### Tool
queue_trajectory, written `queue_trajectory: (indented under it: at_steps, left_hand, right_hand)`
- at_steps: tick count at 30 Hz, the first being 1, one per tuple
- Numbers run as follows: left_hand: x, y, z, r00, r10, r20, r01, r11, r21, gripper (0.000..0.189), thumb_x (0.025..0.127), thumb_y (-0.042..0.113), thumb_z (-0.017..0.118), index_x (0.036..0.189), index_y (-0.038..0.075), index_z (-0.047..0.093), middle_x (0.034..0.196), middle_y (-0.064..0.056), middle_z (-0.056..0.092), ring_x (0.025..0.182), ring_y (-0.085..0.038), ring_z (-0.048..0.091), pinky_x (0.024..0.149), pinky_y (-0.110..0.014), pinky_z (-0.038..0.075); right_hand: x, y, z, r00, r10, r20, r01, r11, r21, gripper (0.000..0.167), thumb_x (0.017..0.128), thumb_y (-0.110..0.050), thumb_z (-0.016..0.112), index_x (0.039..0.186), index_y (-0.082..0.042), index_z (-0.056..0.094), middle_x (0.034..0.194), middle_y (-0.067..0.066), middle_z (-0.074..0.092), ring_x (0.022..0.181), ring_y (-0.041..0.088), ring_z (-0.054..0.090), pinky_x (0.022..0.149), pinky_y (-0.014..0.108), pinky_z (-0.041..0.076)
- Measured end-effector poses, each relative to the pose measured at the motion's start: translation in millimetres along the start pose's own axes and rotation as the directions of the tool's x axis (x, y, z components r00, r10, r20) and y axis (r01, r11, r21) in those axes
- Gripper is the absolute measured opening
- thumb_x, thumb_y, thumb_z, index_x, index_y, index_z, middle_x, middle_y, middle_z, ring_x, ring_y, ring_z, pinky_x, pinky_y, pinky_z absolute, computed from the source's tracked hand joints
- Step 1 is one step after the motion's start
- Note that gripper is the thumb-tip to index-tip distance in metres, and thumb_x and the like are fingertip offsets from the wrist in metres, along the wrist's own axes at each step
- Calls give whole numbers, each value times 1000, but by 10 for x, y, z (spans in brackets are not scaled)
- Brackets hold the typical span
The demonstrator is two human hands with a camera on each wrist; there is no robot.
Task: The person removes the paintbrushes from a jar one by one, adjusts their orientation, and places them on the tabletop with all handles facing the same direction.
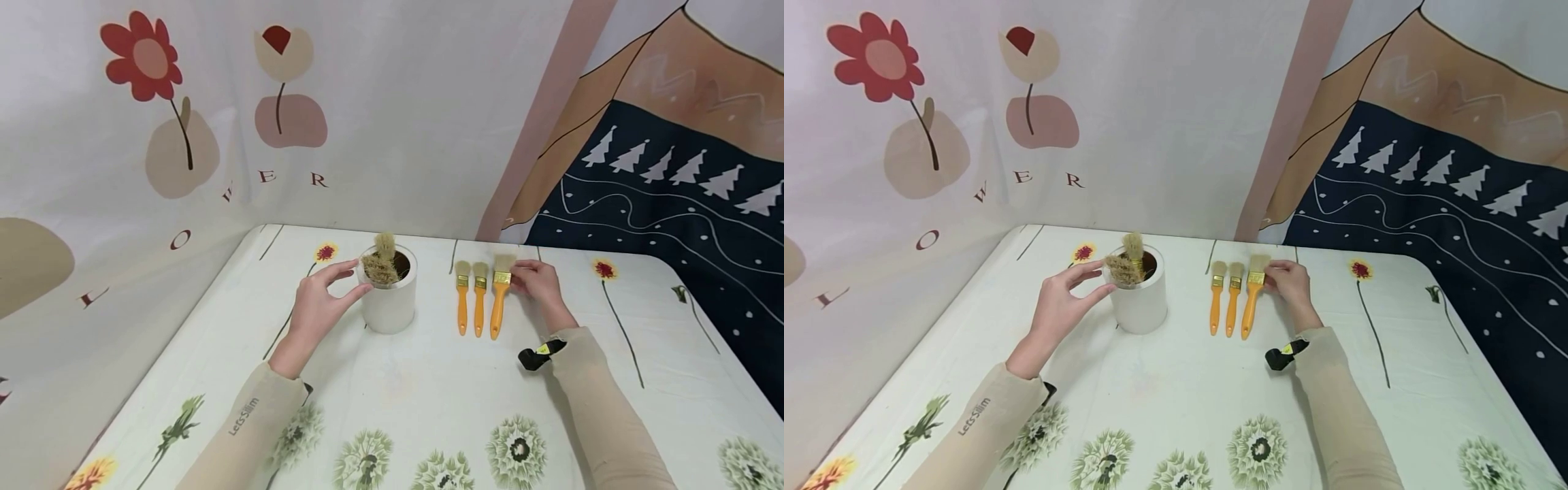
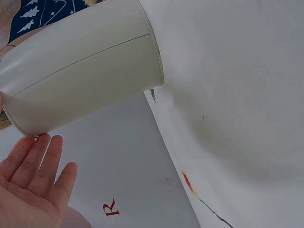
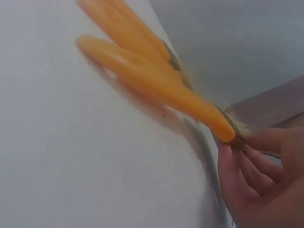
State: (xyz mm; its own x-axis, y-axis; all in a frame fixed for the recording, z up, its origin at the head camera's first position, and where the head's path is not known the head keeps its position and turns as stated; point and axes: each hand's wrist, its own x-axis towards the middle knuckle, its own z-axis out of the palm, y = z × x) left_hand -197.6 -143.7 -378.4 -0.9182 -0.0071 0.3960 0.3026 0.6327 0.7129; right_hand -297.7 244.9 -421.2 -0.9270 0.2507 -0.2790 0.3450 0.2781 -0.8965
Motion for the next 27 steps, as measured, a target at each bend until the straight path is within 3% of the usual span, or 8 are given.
queue_trajectory:
  at_steps: [7,15,19,27]
  left_hand:
    - [-5,11,-5,1000,-11,3,11,1000,1,52,81,35,83,127,17,70,119,-9,74,113,-27,69,102,-49,50]
    - [-8,12,-10,1000,1,4,-1,1000,2,51,81,33,83,128,16,70,120,-10,74,112,-27,70,103,-50,50]
    - [-5,24,-14,1000,-4,8,4,1000,2,52,81,33,83,128,16,69,120,-10,74,113,-27,69,103,-50,50]
    - [3,16,-8,1000,0,6,0,1000,-2,52,81,32,83,128,14,69,121,-10,73,112,-27,70,104,-50,49]
  right_hand:
    - [37,67,31,1000,22,7,-22,1000,-5,43,102,-18,56,141,-2,52,118,11,61,64,-6,60,68,12,56]
    - [77,98,64,998,-59,-13,58,995,-76,41,101,-15,58,137,2,56,129,21,61,71,-5,58,65,9,54]
    - [79,88,73,996,-81,-27,78,991,-107,39,99,-14,60,135,2,58,125,21,63,73,-2,59,65,10,55]
    - [35,11,32,989,-141,-51,127,969,-212,39,98,-11,60,135,0,58,129,20,62,96,16,60,65,5,47]
